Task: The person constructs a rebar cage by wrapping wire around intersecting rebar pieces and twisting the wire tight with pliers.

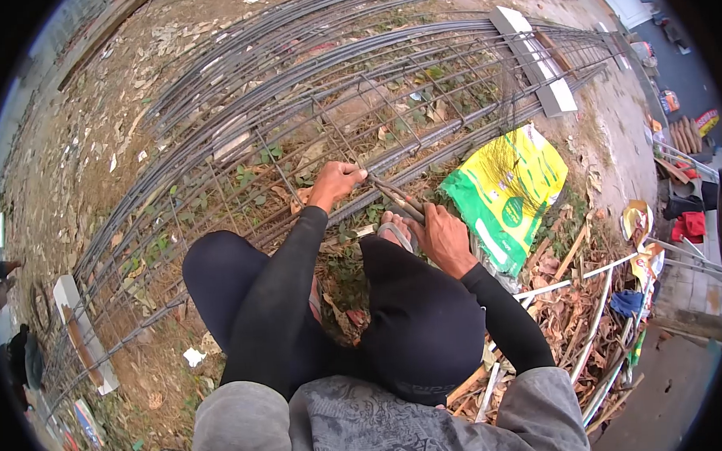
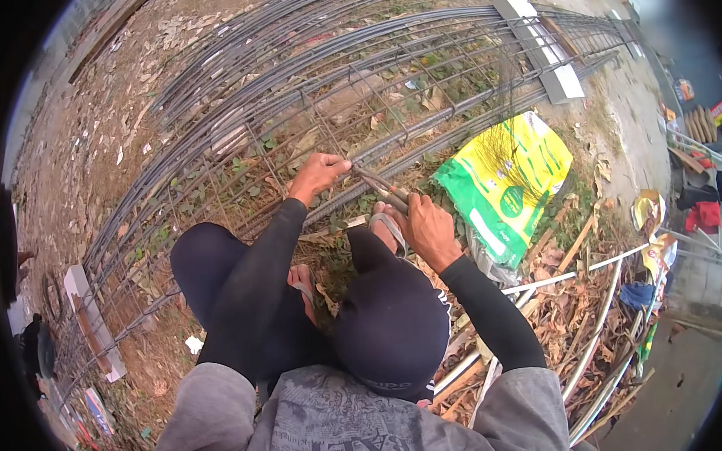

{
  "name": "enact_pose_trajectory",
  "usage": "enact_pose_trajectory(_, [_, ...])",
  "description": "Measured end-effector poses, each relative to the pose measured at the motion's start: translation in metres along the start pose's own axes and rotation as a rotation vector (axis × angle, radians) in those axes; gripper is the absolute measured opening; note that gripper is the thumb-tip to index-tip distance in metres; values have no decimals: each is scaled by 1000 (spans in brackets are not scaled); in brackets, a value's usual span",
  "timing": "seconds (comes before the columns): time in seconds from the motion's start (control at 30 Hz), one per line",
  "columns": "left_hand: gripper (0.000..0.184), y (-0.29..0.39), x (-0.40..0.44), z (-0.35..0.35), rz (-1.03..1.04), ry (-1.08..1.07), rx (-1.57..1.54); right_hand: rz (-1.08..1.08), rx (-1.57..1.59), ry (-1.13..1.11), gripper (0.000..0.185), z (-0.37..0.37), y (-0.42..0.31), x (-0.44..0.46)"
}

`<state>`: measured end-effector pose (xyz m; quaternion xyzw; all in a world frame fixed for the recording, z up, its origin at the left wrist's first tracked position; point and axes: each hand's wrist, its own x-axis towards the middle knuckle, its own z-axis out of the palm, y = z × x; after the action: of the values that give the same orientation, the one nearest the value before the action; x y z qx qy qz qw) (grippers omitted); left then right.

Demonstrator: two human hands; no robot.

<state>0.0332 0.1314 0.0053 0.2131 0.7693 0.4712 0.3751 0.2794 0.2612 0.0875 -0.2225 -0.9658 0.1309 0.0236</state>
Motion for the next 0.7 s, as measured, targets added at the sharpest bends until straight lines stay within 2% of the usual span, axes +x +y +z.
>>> enact_pose_trajectory(0.03, [34,-4,1,1,35,18,-7,15,-23,-74,46,23,15,2])
enact_pose_trajectory(0.1, [34,-13,7,6,112,58,-24,497,1018,-654,45,25,20,10])
enact_pose_trajectory(0.13, [35,-10,4,7,69,47,-16,741,1544,-935,45,23,21,9])
enact_pose_trajectory(0.17, [36,-7,1,7,32,31,-5,673,1688,-780,45,27,10,-2])
enact_pose_trajectory(0.27, [38,-2,1,1,29,40,29,396,1253,-805,54,19,5,8])
enact_pose_trajectory(0.3, [38,-2,2,0,34,30,23,274,1106,-652,62,5,1,4])
enact_pose_trajectory(0.4, [38,12,-6,-3,-15,4,33,93,204,-206,68,8,5,-2])
enact_pose_trajectory(0.43, [38,13,-6,-4,-33,-5,42,18,41,6,61,1,0,-4])
enact_pose_trajectory(0.53, [38,9,-7,-3,17,11,6,-168,-185,231,58,-12,7,1])
enact_pose_trajectory(0.57, [38,8,-8,-3,54,23,-16,-180,-188,183,63,-3,16,1])
enact_pose_trajectory(0.67, [38,9,-8,-3,15,24,40,-13,-54,-86,65,25,27,3])
enact_pose_trajectory(0.7, [37,9,-7,-4,19,22,33,216,459,-337,63,30,32,3])
